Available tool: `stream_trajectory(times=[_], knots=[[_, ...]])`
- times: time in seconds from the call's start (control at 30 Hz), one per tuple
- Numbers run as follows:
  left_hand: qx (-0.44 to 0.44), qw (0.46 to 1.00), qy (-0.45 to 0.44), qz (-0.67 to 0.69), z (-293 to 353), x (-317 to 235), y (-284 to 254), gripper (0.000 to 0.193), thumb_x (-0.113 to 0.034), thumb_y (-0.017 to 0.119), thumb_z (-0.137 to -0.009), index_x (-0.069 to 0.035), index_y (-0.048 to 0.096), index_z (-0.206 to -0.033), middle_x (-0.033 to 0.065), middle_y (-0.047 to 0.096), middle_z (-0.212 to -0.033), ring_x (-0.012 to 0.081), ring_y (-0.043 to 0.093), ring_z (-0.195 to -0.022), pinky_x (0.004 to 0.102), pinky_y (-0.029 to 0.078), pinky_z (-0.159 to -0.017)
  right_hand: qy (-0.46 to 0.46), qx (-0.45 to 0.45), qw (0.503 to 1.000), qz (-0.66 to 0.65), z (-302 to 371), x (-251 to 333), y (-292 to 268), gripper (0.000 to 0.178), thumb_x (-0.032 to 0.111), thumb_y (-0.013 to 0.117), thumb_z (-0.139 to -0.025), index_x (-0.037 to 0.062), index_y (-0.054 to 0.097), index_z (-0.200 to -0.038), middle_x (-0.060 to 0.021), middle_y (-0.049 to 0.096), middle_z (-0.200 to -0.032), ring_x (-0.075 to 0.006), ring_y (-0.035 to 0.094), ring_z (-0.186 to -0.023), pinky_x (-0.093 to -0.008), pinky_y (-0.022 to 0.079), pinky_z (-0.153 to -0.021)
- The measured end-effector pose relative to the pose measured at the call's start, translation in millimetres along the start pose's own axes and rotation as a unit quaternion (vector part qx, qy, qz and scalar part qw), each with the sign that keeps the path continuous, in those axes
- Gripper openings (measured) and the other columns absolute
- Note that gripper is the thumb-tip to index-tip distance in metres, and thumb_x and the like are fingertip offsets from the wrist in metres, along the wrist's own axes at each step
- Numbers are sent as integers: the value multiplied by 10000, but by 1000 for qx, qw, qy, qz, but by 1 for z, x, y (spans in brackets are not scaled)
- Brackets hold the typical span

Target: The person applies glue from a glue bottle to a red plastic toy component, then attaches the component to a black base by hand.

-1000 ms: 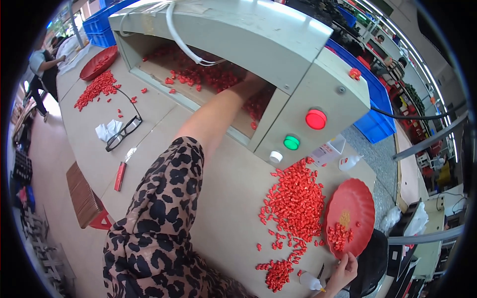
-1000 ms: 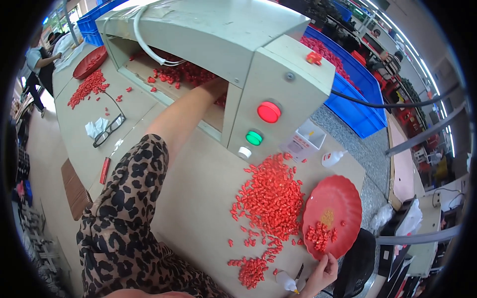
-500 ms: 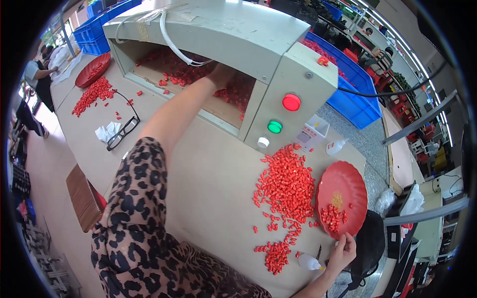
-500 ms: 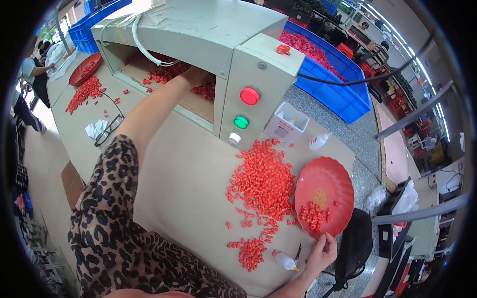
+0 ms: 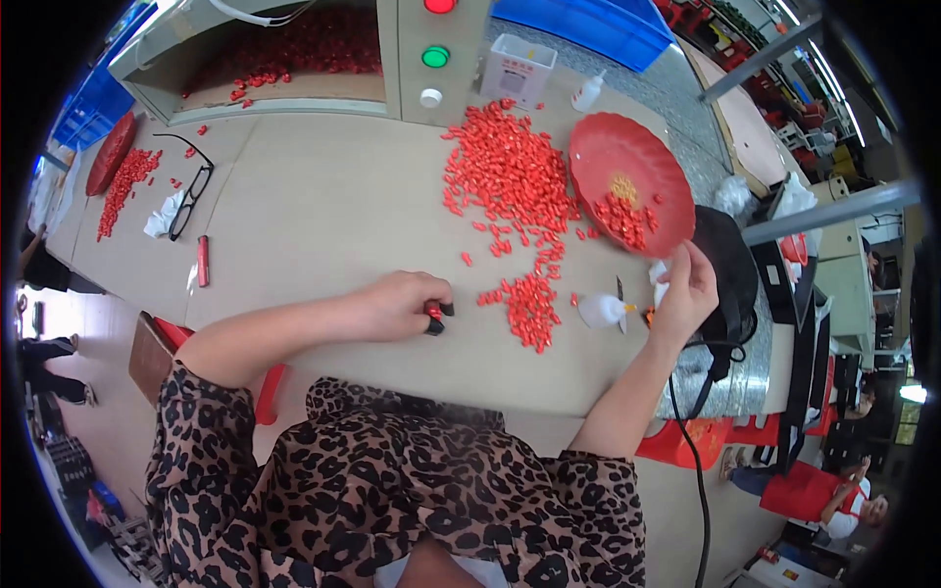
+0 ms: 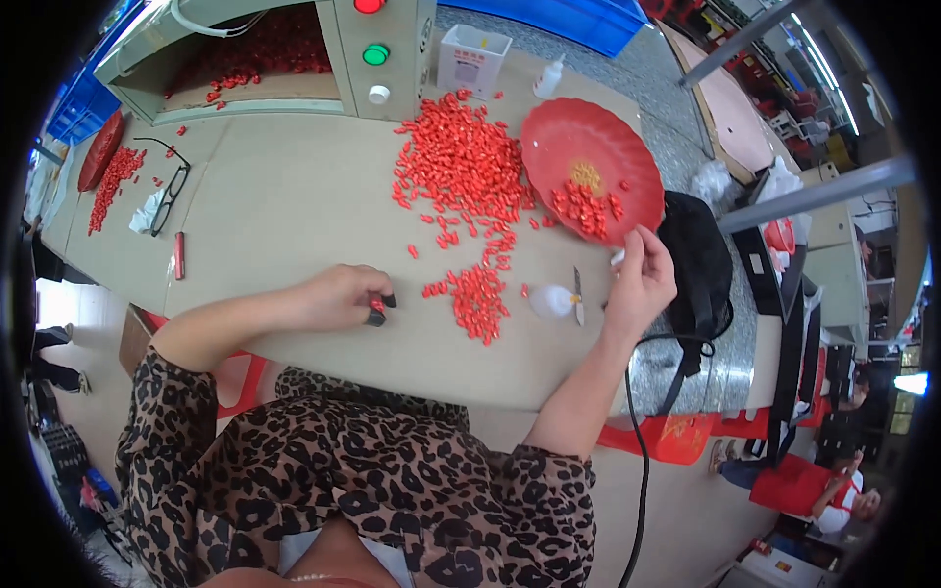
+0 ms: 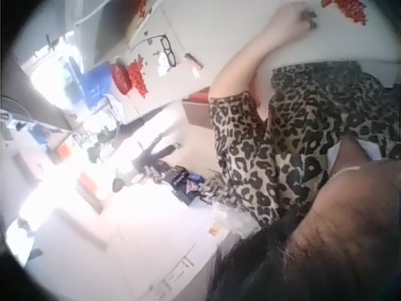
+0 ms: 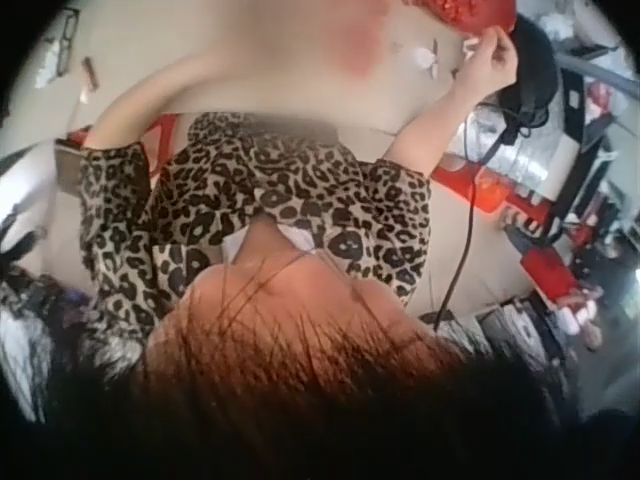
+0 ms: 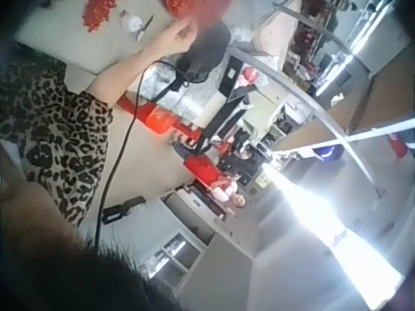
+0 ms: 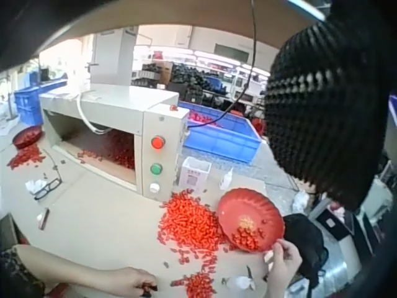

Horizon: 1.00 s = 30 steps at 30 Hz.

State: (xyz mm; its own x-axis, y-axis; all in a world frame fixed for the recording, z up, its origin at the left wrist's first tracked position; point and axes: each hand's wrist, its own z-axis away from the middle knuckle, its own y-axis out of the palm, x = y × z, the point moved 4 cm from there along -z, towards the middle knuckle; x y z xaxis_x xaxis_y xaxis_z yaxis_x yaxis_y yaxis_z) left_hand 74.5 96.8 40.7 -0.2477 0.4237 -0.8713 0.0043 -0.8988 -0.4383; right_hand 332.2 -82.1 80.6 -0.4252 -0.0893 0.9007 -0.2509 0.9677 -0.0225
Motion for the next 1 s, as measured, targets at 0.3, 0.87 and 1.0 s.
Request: stream_trajectory(times=[0.3,0.87,1.0], knots=[[-148,975,79,-143,15,-3,21,253,-17,494,-677,-21,549,-925,138,557,-780,285,533,-731,344,427,-672,-14,-6,999,39,75,54,-23,122,17,540,-774,-32,560,-884,-31,543,-694,-36,460,-528,-145,359,-467],[-96,867,45,486,24,0,68,192,-61,528,-792,-18,526,-979,26,563,-794,67,520,-659,198,436,-626,264,317,884,-219,200,28,58,219,-10,552,-761,-27,505,-974,-16,519,-776,-28,471,-610,-145,392,-507],[-59,793,75,602,22,6,79,176,0,582,-732,-10,534,-901,35,585,-805,88,557,-711,207,457,-662,248,323,890,-204,202,27,59,201,-38,545,-752,-38,511,-950,-22,503,-797,-37,482,-630,-143,391,-528]])
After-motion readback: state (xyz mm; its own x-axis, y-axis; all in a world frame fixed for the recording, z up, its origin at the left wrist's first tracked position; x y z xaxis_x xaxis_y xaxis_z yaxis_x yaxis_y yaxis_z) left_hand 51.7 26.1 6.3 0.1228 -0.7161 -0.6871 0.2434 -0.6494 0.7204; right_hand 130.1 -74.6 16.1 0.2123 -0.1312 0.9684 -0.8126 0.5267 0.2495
